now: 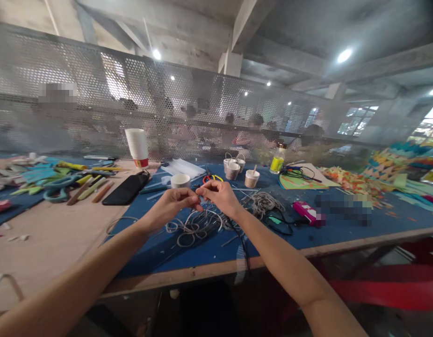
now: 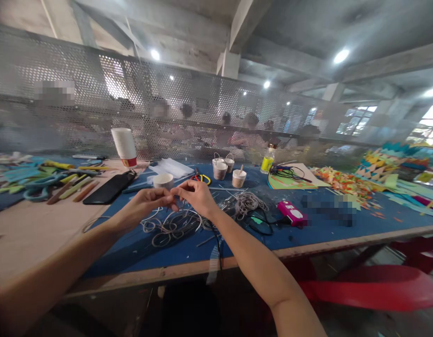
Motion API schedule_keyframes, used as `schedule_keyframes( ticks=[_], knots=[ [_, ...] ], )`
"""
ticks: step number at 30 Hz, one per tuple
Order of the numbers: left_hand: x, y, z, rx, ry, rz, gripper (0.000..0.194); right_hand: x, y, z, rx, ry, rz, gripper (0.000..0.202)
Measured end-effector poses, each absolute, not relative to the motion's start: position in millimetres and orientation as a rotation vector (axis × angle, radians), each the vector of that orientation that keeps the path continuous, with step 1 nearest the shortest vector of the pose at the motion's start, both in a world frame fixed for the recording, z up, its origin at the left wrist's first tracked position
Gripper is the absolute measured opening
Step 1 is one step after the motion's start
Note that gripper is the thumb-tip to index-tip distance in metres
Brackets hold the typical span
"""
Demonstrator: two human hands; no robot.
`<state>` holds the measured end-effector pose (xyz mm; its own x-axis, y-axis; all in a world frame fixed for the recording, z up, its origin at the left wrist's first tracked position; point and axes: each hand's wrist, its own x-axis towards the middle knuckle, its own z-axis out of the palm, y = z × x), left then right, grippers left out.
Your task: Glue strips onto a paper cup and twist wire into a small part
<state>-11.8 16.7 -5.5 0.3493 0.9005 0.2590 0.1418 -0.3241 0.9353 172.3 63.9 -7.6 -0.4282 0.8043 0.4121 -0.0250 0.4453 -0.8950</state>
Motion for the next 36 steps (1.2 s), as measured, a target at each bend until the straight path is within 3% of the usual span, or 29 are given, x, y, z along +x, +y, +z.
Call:
schedule_keyframes(
  ticks=[36],
  knots=[
    [-6.5,12.4,-4.1,1.662,0.954,1.101,0.02,171.4,58.1,-3.3,-0.687,-1.8,1.067,0.035]
  ],
)
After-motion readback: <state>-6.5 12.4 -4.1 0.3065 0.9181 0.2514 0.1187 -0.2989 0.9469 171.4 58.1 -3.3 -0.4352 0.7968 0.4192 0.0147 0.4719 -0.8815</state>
